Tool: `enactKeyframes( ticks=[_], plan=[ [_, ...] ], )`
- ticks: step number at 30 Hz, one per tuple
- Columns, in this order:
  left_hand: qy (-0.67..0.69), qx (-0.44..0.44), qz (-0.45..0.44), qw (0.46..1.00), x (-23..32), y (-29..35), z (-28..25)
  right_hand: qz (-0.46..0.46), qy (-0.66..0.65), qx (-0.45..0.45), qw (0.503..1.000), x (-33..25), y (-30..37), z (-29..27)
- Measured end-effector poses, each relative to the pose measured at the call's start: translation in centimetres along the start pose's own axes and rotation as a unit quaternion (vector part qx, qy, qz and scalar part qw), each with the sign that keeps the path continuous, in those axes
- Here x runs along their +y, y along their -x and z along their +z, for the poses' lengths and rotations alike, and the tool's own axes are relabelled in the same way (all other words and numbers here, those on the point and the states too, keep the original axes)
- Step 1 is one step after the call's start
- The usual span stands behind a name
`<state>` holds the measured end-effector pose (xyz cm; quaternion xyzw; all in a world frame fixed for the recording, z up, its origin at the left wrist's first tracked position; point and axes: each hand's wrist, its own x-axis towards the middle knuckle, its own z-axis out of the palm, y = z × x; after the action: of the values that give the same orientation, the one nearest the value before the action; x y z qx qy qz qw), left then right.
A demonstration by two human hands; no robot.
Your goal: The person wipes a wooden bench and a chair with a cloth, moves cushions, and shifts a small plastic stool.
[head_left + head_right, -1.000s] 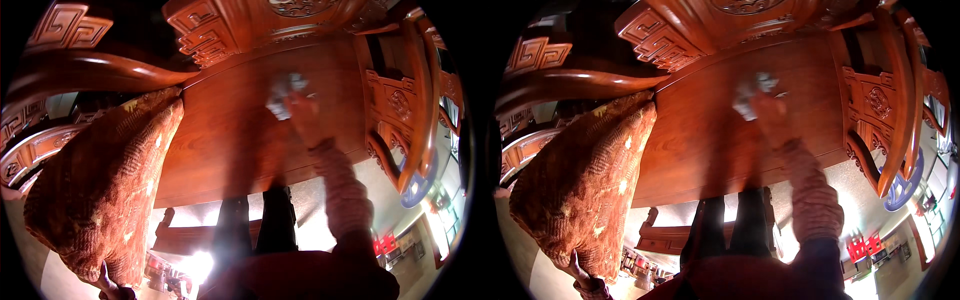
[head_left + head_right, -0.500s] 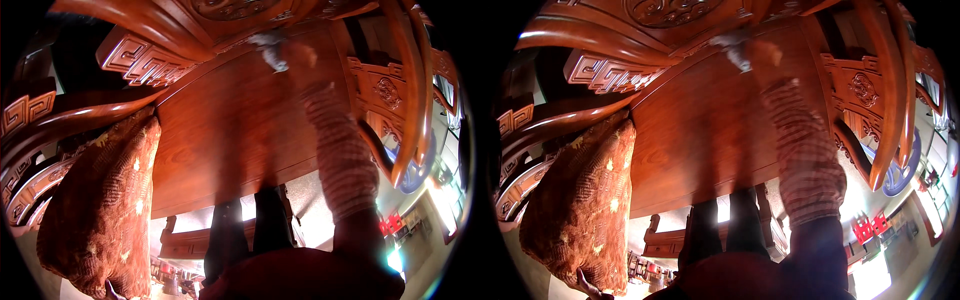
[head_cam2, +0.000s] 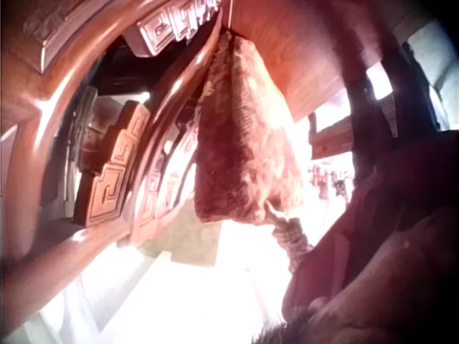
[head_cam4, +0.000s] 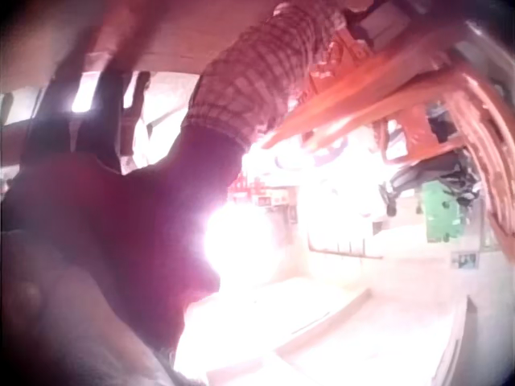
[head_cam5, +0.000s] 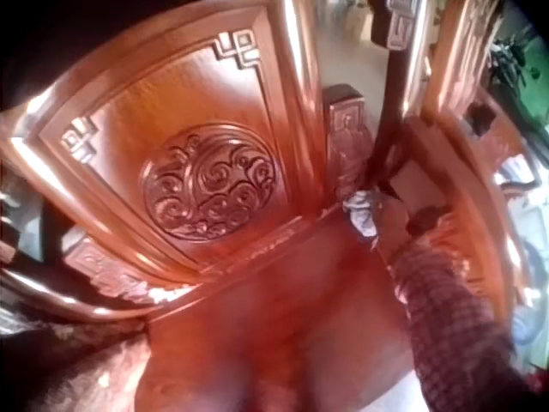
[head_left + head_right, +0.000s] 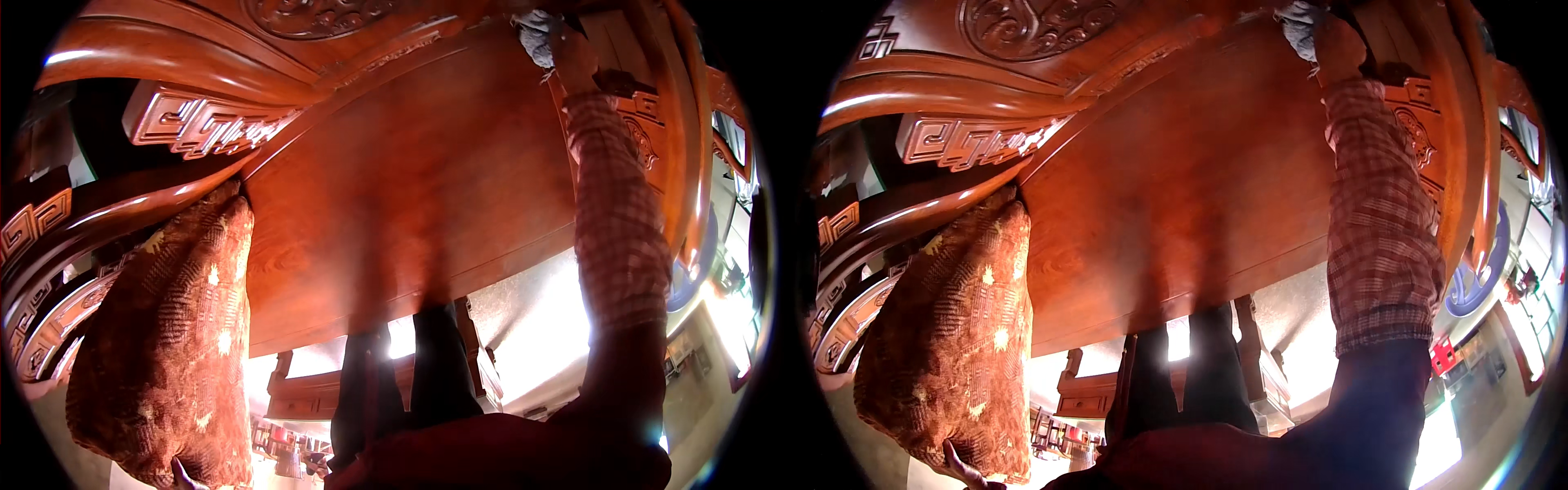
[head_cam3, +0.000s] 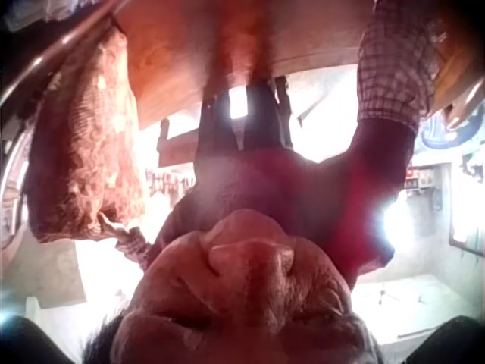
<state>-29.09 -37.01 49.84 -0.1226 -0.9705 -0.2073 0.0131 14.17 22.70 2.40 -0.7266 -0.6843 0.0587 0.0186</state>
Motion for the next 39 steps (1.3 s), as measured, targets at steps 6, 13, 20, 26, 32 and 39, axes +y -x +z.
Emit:
enactKeyframes(
  ticks=[6, 13, 20, 26, 32, 39],
  plan=[
    [-0.072, -0.008, 0.062, 0.995, -0.2, -1.0, 0.0, -0.144, 0.150, -0.079, 0.975, 2.9, 3.7, 2.2],
    [-0.102, -0.014, 0.120, 0.987, -0.5, -1.9, -0.3, -0.109, -0.084, -0.176, 0.975, 11.3, 30.6, 0.2],
    [-0.115, -0.011, 0.174, 0.978, 0.4, -2.4, 0.4, 0.168, -0.152, -0.294, 0.928, 17.6, 48.1, -7.2],
    [-0.120, -0.005, 0.220, 0.968, 2.6, -1.4, 1.3, -0.009, -0.192, -0.158, 0.969, 5.4, 39.9, -5.0],
    [-0.135, 0.014, 0.217, 0.967, 4.0, -0.6, 2.2, -0.169, -0.146, -0.097, 0.970, -3.9, 31.5, 4.2],
    [-0.074, -0.028, 0.242, 0.967, 1.4, -3.2, 1.8, 0.194, -0.069, -0.087, 0.975, 17.9, 36.9, 0.3]
  ],
)
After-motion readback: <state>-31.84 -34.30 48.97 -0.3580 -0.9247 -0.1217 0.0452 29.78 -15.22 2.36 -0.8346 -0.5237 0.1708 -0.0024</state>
